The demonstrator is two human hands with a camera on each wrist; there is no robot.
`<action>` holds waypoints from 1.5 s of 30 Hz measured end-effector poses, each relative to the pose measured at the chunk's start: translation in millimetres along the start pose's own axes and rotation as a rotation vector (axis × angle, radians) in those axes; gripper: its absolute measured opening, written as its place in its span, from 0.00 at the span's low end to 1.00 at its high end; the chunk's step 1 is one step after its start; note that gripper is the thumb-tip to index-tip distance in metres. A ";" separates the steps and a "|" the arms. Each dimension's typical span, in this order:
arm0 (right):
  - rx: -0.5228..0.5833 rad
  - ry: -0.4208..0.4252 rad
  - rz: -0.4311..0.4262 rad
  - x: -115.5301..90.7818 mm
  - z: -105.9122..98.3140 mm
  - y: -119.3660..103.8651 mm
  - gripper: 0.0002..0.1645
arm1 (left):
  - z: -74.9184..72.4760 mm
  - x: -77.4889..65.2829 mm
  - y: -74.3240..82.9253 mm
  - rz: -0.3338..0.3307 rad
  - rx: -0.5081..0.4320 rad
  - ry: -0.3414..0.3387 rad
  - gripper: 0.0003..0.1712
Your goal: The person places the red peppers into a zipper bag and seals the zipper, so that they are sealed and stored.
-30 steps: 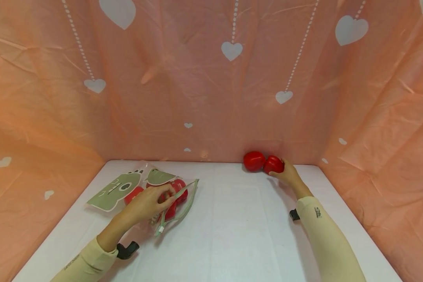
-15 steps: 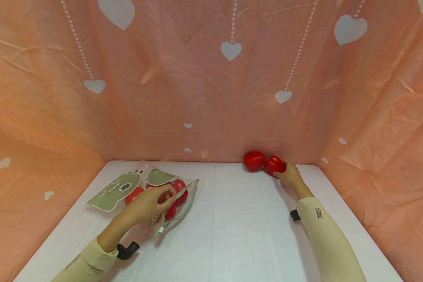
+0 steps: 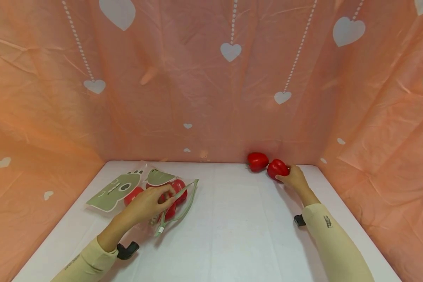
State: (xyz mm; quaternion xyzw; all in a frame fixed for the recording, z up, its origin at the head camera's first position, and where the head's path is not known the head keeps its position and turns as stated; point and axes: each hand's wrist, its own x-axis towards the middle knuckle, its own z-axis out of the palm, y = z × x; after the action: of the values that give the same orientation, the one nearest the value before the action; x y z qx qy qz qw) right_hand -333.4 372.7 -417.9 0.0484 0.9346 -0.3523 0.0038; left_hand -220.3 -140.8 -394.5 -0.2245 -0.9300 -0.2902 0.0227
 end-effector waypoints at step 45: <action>0.085 -0.055 -0.327 -78.3 58.9 -67.3 0.42 | -0.4 -0.1 0.8 -0.008 0.002 -0.005 0.05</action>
State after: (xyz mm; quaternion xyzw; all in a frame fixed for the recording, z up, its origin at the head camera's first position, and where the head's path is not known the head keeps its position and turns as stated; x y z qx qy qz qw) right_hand -263.3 276.7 -414.7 -0.1139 0.9139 -0.3884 -0.0301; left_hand -220.0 -140.5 -393.8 -0.2216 -0.9312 -0.2888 0.0193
